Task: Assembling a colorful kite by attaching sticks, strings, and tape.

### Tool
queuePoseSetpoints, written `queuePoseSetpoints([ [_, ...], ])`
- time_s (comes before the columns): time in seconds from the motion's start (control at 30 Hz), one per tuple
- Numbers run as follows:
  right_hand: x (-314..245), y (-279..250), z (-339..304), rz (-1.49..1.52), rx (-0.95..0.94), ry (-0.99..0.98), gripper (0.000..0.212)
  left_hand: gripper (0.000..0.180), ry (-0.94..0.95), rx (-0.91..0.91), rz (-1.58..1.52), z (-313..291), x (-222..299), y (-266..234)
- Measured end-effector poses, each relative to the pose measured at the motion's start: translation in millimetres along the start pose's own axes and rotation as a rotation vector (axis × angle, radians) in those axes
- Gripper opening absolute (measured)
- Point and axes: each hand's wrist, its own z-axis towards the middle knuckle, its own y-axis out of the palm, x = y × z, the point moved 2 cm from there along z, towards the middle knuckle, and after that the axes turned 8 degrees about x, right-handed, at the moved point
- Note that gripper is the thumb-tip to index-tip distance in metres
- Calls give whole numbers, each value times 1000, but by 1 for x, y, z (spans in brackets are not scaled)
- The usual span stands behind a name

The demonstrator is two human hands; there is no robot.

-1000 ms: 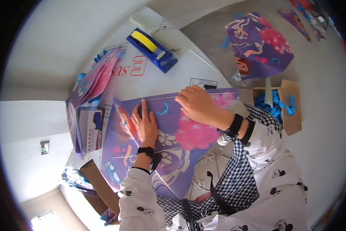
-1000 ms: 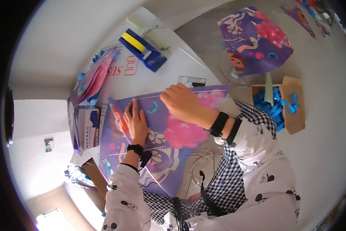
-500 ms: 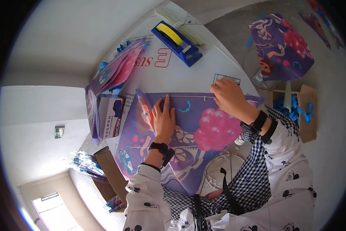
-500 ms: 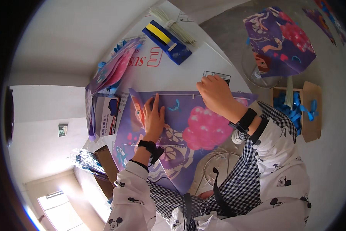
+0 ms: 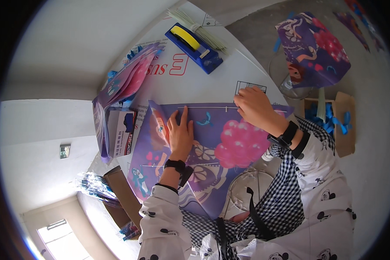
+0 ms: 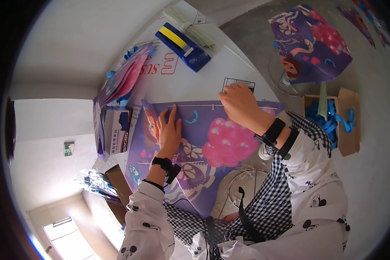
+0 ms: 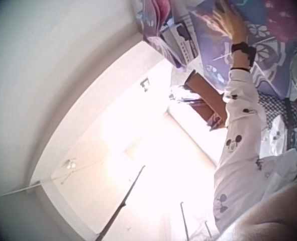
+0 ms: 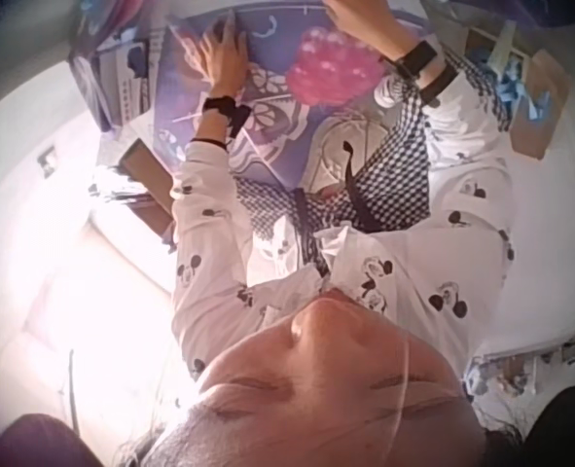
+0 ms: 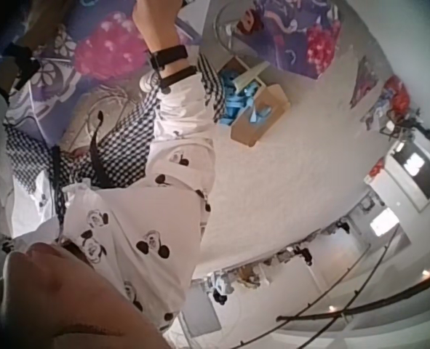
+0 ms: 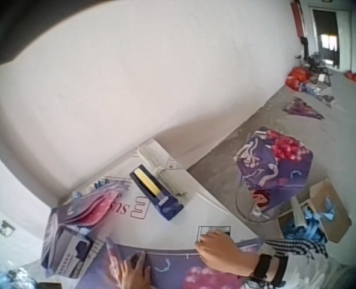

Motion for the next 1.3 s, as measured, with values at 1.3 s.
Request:
queuePoseSetpoints([
  [1.3,50,24,189,793,22,787,22,35,-730,-280,-1813,131,85,7],
])
